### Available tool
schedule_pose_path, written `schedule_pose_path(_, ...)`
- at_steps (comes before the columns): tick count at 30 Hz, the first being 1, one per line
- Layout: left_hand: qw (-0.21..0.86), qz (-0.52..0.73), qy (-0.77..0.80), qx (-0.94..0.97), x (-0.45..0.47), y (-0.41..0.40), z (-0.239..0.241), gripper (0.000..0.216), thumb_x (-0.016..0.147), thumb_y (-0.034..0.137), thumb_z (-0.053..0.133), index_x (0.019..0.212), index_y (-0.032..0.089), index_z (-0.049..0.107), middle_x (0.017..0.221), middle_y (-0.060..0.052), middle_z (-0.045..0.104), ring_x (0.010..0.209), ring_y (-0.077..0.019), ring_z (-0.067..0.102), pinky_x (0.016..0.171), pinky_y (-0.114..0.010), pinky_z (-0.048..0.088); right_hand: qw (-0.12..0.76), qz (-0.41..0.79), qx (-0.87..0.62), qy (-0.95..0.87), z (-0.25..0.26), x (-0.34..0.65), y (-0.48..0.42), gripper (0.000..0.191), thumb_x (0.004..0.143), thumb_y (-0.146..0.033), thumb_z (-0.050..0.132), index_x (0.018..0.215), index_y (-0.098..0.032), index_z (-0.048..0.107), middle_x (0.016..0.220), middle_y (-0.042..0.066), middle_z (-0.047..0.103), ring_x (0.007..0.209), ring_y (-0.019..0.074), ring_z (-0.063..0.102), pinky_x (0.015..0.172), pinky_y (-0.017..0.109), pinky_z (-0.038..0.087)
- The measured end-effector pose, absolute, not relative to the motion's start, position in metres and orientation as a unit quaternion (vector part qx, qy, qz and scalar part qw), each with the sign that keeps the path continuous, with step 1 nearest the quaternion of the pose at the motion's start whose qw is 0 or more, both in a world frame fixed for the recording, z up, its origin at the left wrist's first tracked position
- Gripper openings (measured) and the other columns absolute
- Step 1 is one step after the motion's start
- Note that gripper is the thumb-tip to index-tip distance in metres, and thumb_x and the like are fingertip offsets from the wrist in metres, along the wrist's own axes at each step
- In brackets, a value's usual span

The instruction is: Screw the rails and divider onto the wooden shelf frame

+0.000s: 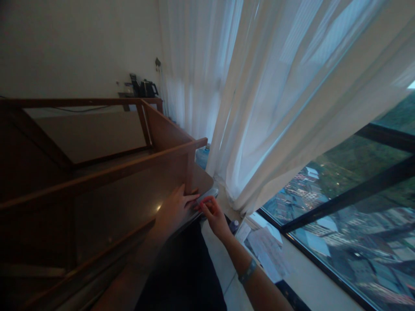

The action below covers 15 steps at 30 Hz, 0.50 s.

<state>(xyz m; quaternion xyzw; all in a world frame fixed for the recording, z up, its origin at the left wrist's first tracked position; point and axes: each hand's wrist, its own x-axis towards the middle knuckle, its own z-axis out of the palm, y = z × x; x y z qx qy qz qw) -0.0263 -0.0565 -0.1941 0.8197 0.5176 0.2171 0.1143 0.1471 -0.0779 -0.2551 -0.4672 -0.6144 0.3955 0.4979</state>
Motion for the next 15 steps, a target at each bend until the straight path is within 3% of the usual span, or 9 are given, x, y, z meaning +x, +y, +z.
schedule_pose_path(6,0.12,0.215,0.526,0.814,-0.025,-0.057,-0.193,0.029,0.095,0.038,0.046,0.115,0.038,0.067,0.123,-0.005,0.054,0.103,-0.0207,0.056,0.081,-0.031,0.05,0.456,0.215,-0.467,-0.727,-0.241,0.168,-0.072,0.021,0.084,-0.046,0.067,0.089,-0.026,0.069,0.091,0.005,0.067,0.088,0.0214,0.058,0.089,0.04,0.043)
schedule_pose_path(10,0.127,0.218,0.522,0.815,-0.025,-0.057,-0.193,0.029,0.094,0.037,0.047,0.115,0.038,0.067,0.122,-0.005,0.054,0.103,-0.0201,0.056,0.081,-0.03,0.049,0.432,0.166,-0.466,-0.754,-0.236,0.168,-0.074,0.022,0.088,-0.045,0.061,0.089,-0.025,0.07,0.087,0.007,0.064,0.084,0.0216,0.054,0.088,0.041,0.043)
schedule_pose_path(15,0.126,0.212,0.527,0.813,-0.025,-0.057,-0.194,0.029,0.094,0.037,0.047,0.115,0.038,0.067,0.123,-0.006,0.054,0.106,-0.0215,0.055,0.083,-0.032,0.05,0.431,0.187,-0.492,-0.733,-0.238,0.154,-0.08,0.027,0.092,-0.044,0.055,0.08,-0.022,0.066,0.079,0.005,0.06,0.081,0.0198,0.053,0.079,0.034,0.043)
